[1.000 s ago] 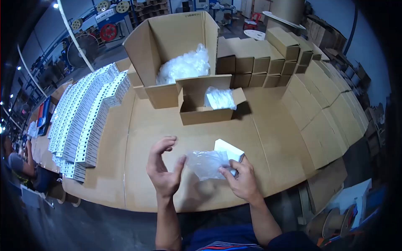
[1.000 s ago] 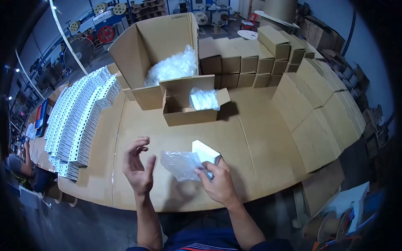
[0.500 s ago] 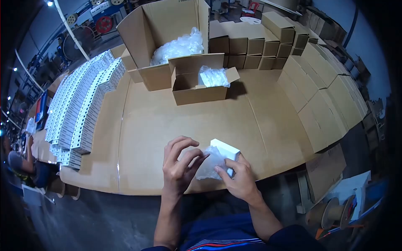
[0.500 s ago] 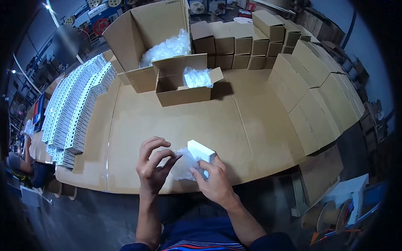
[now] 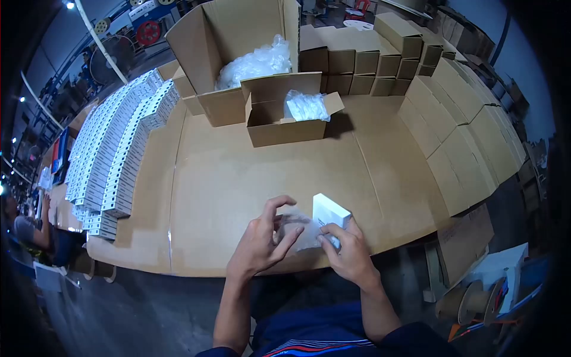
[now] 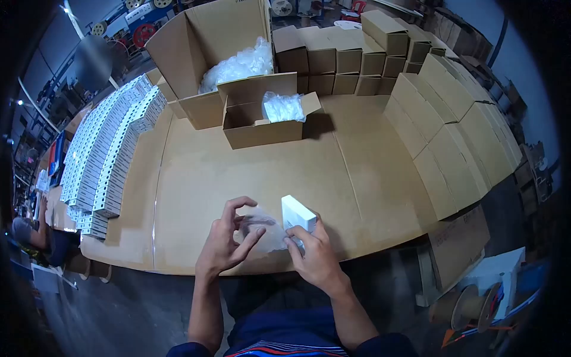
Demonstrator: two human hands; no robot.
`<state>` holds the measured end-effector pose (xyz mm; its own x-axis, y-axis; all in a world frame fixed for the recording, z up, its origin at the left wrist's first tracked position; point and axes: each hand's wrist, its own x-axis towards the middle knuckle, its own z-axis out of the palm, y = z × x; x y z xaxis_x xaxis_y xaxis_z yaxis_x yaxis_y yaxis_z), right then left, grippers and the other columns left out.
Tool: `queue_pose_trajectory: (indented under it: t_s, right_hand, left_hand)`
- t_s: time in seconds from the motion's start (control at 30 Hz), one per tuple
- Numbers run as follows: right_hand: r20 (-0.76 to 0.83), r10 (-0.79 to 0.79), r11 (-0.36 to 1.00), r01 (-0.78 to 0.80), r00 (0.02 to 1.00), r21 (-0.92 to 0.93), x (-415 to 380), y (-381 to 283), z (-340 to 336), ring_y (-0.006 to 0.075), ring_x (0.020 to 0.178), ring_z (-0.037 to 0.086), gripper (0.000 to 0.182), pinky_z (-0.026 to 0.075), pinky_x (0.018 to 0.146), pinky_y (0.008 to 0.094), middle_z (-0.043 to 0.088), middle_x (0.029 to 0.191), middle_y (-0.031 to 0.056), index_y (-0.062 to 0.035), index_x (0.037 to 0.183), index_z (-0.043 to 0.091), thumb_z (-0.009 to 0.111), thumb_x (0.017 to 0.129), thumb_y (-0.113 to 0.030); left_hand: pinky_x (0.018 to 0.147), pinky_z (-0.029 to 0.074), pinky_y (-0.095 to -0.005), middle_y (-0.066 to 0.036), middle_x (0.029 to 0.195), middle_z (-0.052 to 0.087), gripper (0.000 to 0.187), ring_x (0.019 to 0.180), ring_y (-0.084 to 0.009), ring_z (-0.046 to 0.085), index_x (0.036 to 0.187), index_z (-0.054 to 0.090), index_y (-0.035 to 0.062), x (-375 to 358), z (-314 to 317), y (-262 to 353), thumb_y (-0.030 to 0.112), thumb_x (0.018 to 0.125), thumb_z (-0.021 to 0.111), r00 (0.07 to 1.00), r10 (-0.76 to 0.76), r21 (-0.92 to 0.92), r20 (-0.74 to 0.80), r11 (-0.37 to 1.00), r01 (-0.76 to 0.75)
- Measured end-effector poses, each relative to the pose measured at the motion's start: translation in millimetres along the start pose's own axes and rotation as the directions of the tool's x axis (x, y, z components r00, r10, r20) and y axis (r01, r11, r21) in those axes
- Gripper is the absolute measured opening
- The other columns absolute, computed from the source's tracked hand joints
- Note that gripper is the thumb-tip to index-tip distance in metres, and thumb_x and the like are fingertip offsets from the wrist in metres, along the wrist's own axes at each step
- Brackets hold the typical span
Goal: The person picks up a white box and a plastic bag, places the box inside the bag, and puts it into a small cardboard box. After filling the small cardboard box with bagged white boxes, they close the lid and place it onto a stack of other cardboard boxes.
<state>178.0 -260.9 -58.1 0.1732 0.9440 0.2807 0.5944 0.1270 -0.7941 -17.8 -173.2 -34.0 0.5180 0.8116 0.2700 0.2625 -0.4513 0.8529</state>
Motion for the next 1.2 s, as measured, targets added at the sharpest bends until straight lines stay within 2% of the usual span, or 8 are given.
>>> queue_pose_trajectory:
  t_s: [0.2, 0.3, 0.37, 0.53, 0.63, 0.83, 1.07, 1.2]
  right_hand:
    - [0.099, 0.063, 0.994, -0.071, 0.993, 0.078, 4, 10, -3, 0.0314, 0.096, 0.066, 0.015, 0.054, 0.081, 0.0395, 0.062, 0.104, 0.0194, 0.0015, 0.099, 0.072, 0.077, 0.089, -0.008]
    - [0.121, 0.212, 0.896, -0.242, 0.97, 0.372, -2, 32, 9, 0.0188, 0.091, 0.066, 0.015, 0.057, 0.074, 0.0313, 0.062, 0.101, 0.0128, 0.0057, 0.098, 0.07, 0.073, 0.096, -0.009]
    - [0.075, 0.311, 0.739, -0.291, 0.947, 0.608, 0, 30, 17, 0.0161, 0.082, 0.066, 0.02, 0.051, 0.067, 0.0293, 0.061, 0.095, 0.0121, 0.003, 0.1, 0.072, 0.075, 0.095, -0.016]
    - [0.001, 0.267, 0.85, -0.236, 0.964, 0.471, 3, 38, 25, 0.007, 0.07, 0.051, 0.019, 0.042, 0.058, 0.0251, 0.059, 0.084, 0.0021, 0.0013, 0.097, 0.073, 0.07, 0.1, -0.017]
    - [-0.003, 0.278, 0.824, -0.237, 0.961, 0.514, 6, 33, 29, 0.0072, 0.071, 0.052, 0.021, 0.043, 0.062, 0.0247, 0.06, 0.082, 0.0011, 0.0012, 0.096, 0.073, 0.069, 0.101, -0.019]
    - [0.038, 0.314, 0.794, -0.284, 0.949, 0.537, 3, 47, 30, 0.0072, 0.088, 0.055, 0.019, 0.044, 0.077, 0.0234, 0.06, 0.098, 0.0018, 0.0035, 0.1, 0.069, 0.062, 0.105, -0.013]
    - [0.016, 0.296, 0.912, -0.288, 0.955, 0.291, -10, 45, 36, 0.0122, 0.085, 0.055, 0.016, 0.047, 0.074, 0.0273, 0.062, 0.094, 0.0042, -0.001, 0.103, 0.074, 0.071, 0.098, -0.015]
    - [-0.052, 0.272, 0.811, -0.2, 0.961, 0.549, -5, 51, 26, 0.0134, 0.095, 0.059, 0.021, 0.048, 0.084, 0.0262, 0.067, 0.106, 0.0081, -0.0008, 0.117, 0.071, 0.062, 0.099, -0.008]
  left_hand:
    - [0.069, 0.056, -0.0374, -0.022, 0.106, 0.075, 0.049, 0.071, -0.0319, 0.073, 0.15, 0.046, 0.0132, 25, -14, -1, 0.006, 0.103, 0.057, 0.992, -0.007, -0.017, 0.126, 1.0, 0.009]
    - [0.078, 0.054, -0.0319, -0.017, 0.117, 0.074, 0.038, 0.085, -0.0194, 0.071, 0.141, 0.048, 0.0011, 30, -15, -22, 0.013, 0.106, 0.053, 0.97, -0.074, -0.292, -0.233, 0.957, 0.003]
    - [0.083, 0.05, -0.0286, -0.012, 0.123, 0.063, 0.036, 0.101, -0.0158, 0.061, 0.137, 0.046, 0.0028, 27, -2, -45, 0.021, 0.107, 0.053, 0.836, -0.088, -0.321, -0.542, 0.941, -0.109]
    - [0.09, 0.052, -0.0301, -0.01, 0.127, 0.06, 0.046, 0.112, -0.0157, 0.059, 0.137, 0.049, -0.0011, -17, 45, -59, 0.01, 0.097, 0.071, 0.941, -0.303, -0.76, -0.149, 0.644, 0.086]
    - [0.08, 0.055, -0.0259, -0.011, 0.127, 0.062, 0.051, 0.103, -0.0124, 0.064, 0.139, 0.05, -0.0018, -24, 52, -58, 0.002, 0.094, 0.074, 0.933, -0.36, -0.643, -0.002, 0.715, 0.274]
    - [0.093, 0.054, -0.0318, -0.01, 0.123, 0.065, 0.052, 0.11, -0.016, 0.063, 0.131, 0.058, -0.0025, -17, 40, -39, 0.0, 0.085, 0.082, 0.956, -0.261, -0.703, -0.136, 0.705, 0.092]
    - [0.091, 0.055, -0.0328, -0.008, 0.108, 0.072, 0.043, 0.1, -0.0174, 0.069, 0.118, 0.065, -0.0032, -18, 43, -31, 0.006, 0.081, 0.087, 0.939, -0.334, -0.51, -0.081, 0.823, 0.249]
    - [0.088, 0.056, -0.0322, -0.008, 0.103, 0.074, 0.036, 0.095, -0.0166, 0.07, 0.113, 0.067, -0.0026, -25, 49, -38, 0.005, 0.082, 0.086, 0.95, -0.267, -0.441, -0.162, 0.881, 0.172]
